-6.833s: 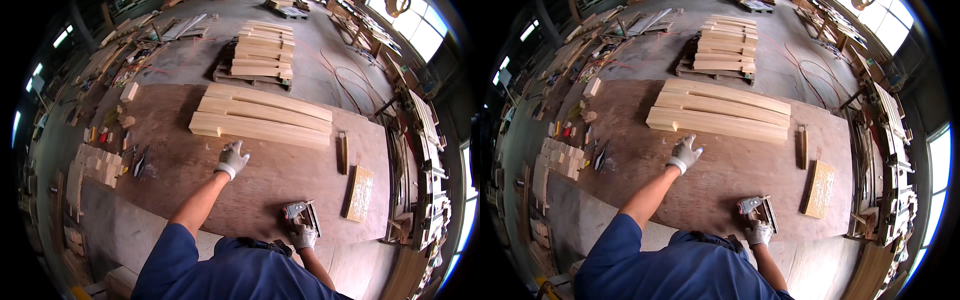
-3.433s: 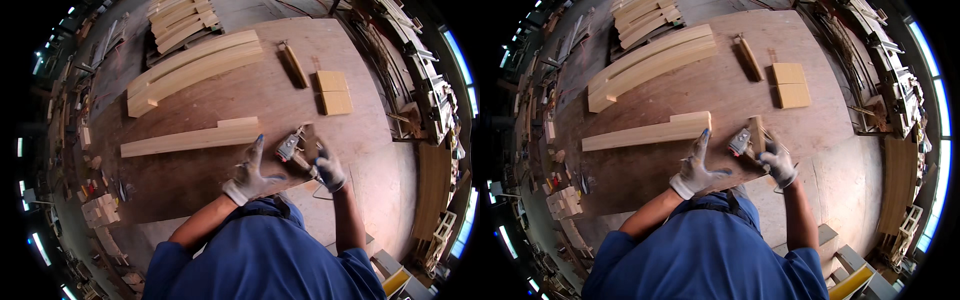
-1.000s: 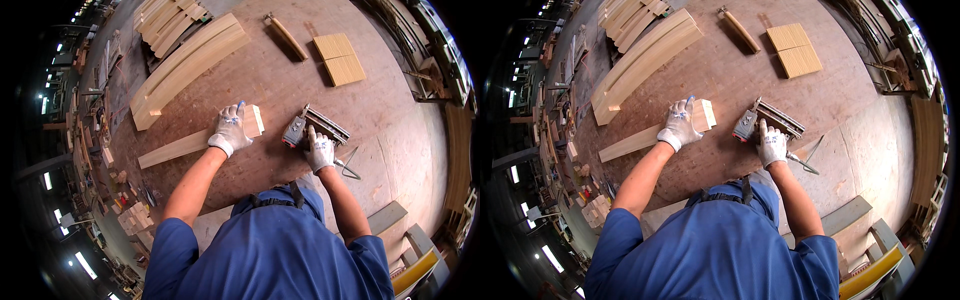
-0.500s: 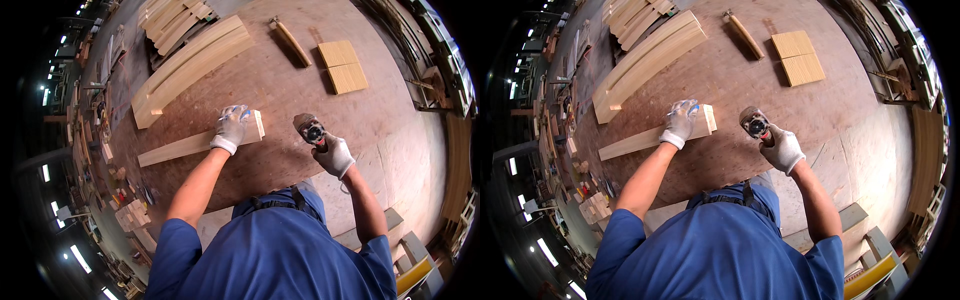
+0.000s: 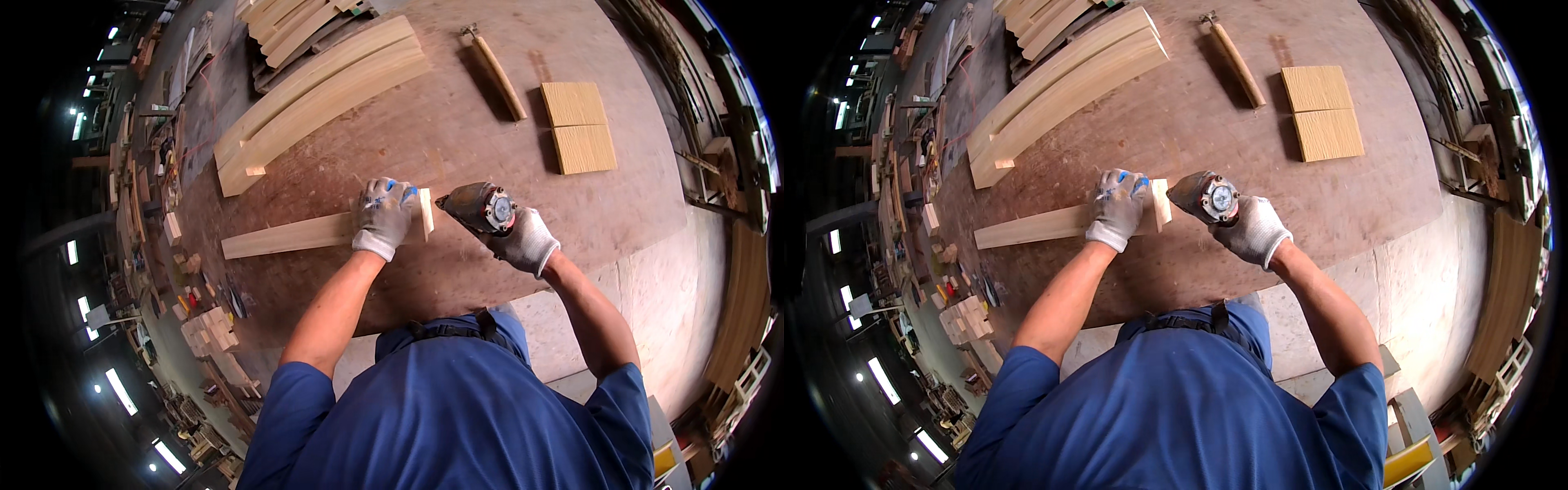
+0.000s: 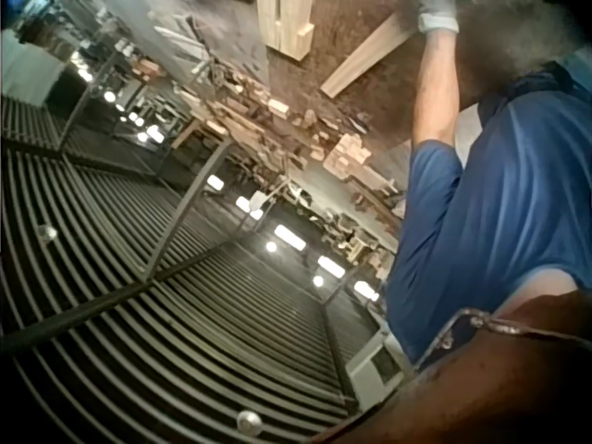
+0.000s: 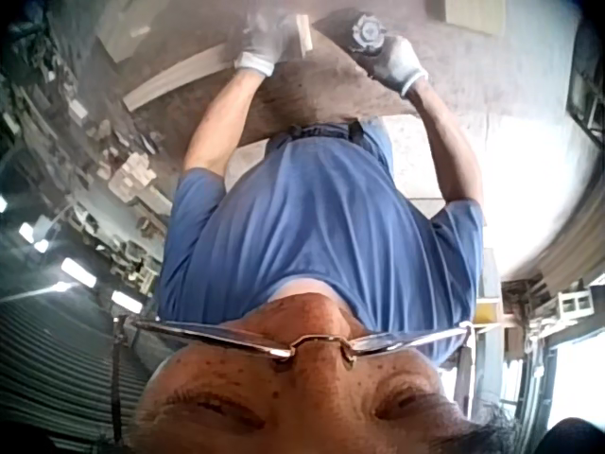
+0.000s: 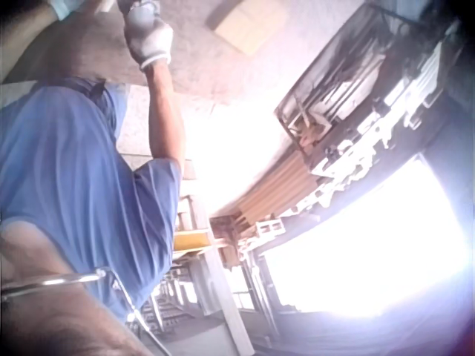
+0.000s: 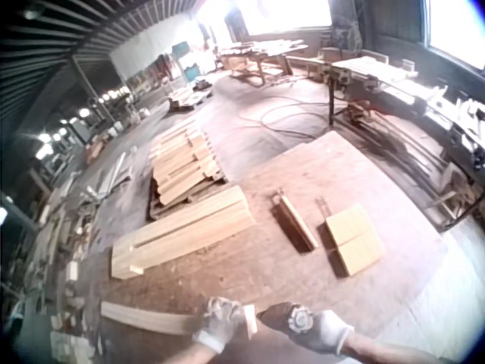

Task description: The person picks up wooden blocks and planks, applies glue to the blocks, and uses a nail gun to fasten them together on a workbench. The person handles multiple pieces, aligns them, and secures them with nails.

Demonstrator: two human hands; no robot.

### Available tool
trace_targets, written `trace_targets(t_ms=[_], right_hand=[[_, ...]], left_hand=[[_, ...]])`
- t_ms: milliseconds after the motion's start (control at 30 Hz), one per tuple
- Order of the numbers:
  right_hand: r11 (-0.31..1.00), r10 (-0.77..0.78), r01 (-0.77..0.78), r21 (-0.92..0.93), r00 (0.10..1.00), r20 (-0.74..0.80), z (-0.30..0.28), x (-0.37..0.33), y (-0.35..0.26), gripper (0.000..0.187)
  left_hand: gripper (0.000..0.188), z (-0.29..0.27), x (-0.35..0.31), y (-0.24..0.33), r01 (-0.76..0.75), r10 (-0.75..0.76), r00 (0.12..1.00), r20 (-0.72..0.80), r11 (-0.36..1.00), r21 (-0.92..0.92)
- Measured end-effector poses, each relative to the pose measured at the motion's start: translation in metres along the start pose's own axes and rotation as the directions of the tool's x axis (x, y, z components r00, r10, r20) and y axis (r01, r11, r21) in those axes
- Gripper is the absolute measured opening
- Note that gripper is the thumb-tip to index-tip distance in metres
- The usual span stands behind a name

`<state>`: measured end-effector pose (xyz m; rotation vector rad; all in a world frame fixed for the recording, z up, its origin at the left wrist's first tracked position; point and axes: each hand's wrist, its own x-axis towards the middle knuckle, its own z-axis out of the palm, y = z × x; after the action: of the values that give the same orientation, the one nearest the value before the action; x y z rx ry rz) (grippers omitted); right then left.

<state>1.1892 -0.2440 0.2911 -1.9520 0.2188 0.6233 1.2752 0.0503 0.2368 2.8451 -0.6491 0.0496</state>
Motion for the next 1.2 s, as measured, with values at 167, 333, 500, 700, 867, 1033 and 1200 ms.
trace_targets(t_ms=[167, 333, 500, 700, 867, 1033, 1200], right_hand=[[1.0, -0.01, 0.01, -0.011, 1.0, 0.011, 0.0, 0.009, -0.009, 0.029], [0.999, -0.004, 0.004, -0.031, 1.0, 0.021, 0.0, 0.014, -0.009, 0.029], [0.999, -0.022, 0.023, -0.041, 1.0, 0.018, 0.003, 0.022, -0.008, 0.029], [0.998, -0.022, 0.024, -0.053, 0.999, 0.032, 0.004, 0.025, -0.006, 0.029], [0.998, -0.035, 0.036, -0.057, 0.999, 0.022, 0.001, 0.025, -0.009, 0.03], [0.999, -0.016, 0.018, -0.048, 0.999, 0.035, 0.001, 0.026, -0.008, 0.03], [0.998, -0.047, 0.049, -0.049, 0.998, 0.039, 0.003, 0.028, -0.007, 0.029]], left_hand=[[0.018, -0.001, 0.001, 0.0, -0.038, 0.033, 0.997, -0.072, 0.997, -0.071], [0.015, 0.003, 0.002, -0.002, -0.053, 0.046, 0.994, -0.1, 0.997, -0.064], [0.014, 0.003, 0.002, -0.001, -0.05, 0.044, 0.994, -0.102, 0.997, -0.055], [0.014, 0.001, 0.003, 0.0, -0.044, 0.036, 0.993, -0.113, 0.997, -0.068], [0.014, 0.001, 0.002, 0.001, -0.033, 0.027, 0.995, -0.101, 0.997, -0.066], [0.013, 0.002, 0.002, 0.0, -0.046, 0.038, 0.993, -0.11, 0.997, -0.068], [0.012, -0.001, 0.004, 0.002, -0.06, 0.052, 0.991, -0.121, 0.996, -0.063]])
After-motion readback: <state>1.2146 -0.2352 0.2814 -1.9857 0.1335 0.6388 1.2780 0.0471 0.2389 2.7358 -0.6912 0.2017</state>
